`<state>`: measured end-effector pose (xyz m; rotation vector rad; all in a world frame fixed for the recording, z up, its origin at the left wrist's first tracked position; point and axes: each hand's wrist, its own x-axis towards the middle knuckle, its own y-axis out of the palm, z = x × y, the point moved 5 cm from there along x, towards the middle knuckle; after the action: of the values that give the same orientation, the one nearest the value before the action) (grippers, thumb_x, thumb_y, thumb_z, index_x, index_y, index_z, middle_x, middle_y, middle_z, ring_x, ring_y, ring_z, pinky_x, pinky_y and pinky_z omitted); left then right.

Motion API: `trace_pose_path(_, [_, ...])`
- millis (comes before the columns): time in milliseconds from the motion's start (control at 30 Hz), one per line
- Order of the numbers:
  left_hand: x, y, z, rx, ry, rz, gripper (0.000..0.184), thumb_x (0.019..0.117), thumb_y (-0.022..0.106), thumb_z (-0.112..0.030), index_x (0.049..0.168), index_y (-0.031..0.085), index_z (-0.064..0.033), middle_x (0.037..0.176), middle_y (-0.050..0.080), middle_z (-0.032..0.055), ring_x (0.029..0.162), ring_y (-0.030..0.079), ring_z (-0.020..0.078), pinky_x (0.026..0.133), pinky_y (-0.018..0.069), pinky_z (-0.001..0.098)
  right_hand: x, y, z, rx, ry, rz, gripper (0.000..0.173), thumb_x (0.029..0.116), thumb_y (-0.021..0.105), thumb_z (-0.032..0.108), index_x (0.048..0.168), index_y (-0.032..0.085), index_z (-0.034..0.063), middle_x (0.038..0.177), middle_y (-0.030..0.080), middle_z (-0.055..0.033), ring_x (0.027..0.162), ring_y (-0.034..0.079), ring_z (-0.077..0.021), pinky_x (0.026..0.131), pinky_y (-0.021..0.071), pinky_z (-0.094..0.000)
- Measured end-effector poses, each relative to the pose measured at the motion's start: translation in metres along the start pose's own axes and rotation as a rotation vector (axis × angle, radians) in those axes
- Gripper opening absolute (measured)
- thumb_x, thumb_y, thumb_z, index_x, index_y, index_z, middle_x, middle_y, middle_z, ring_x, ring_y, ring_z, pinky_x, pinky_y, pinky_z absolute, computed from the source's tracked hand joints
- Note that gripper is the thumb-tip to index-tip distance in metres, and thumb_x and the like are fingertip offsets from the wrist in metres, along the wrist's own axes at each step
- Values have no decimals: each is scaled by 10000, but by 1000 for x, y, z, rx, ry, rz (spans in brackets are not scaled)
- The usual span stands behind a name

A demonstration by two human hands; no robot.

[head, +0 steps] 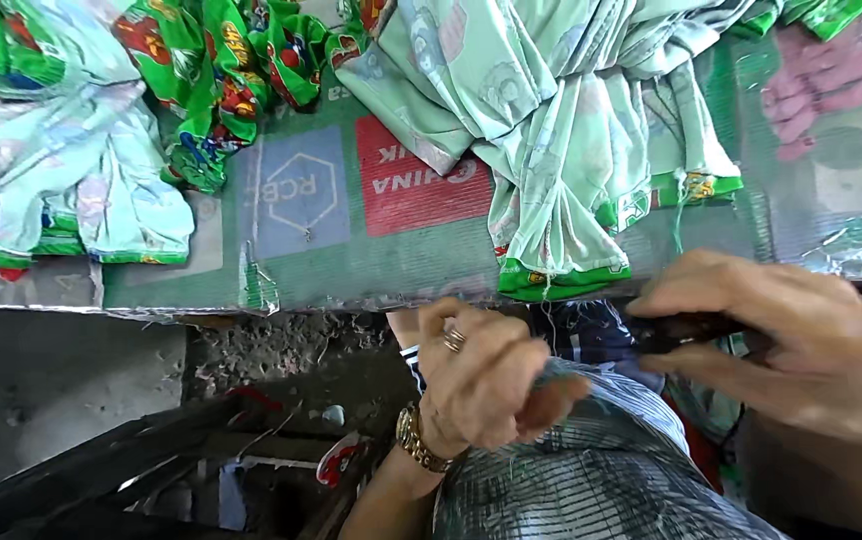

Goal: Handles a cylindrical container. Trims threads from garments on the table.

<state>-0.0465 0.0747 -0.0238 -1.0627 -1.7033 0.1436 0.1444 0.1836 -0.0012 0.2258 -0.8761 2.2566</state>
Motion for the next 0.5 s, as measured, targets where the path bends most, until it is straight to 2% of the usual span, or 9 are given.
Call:
trace_pose_path(67, [15,0,3,128,-110,9,301,1001,573,-465,984,582,-164,880,599,-11,872,563,103,909,383,329,9,-6,3,115,7,-96,226,958,715,297,1125,672,152,992,650,95,823,591,53,664,501,-93])
trace_pose_path(133, [30,5,4,250,-161,119,351,959,637,-478,972,658,-128,857,631,26,830,579,162,856,387,391,22,-2,5,170,-4,-152,253,925,736,251,1132,664,126,1003,659,89,835,614,38,680,535,-105])
trace_pose_path(200, [35,11,4,317,-160,244,231,976,632,-342,948,675,-117,826,622,41,805,577,205,828,374,433,32,8,3,134,9,-139,253,903,743,207,1115,668,93,972,661,72,809,619,35,674,549,-112])
trace_pose_path(267, [33,11,3,323,-158,272,162,990,605,-231,923,695,-115,801,631,28,782,582,190,808,380,425,37,17,-3,-1,28,-99,248,914,733,218,1115,681,83,969,663,52,819,625,31,689,547,-117])
trace_pose_path(367, [25,5,4,265,-209,219,161,989,618,-217,885,706,-130,788,663,-5,781,601,137,827,397,399,34,23,-9,-151,11,-63,233,946,708,277,1100,693,102,963,664,49,825,624,21,683,522,-139])
trace_pose_path(500, [19,-1,4,171,-244,132,129,976,628,-202,902,710,-137,812,683,-26,822,602,93,839,395,362,32,29,-4,-279,-89,-64,179,965,689,234,1042,711,74,920,679,-31,789,645,-87,624,502,-229])
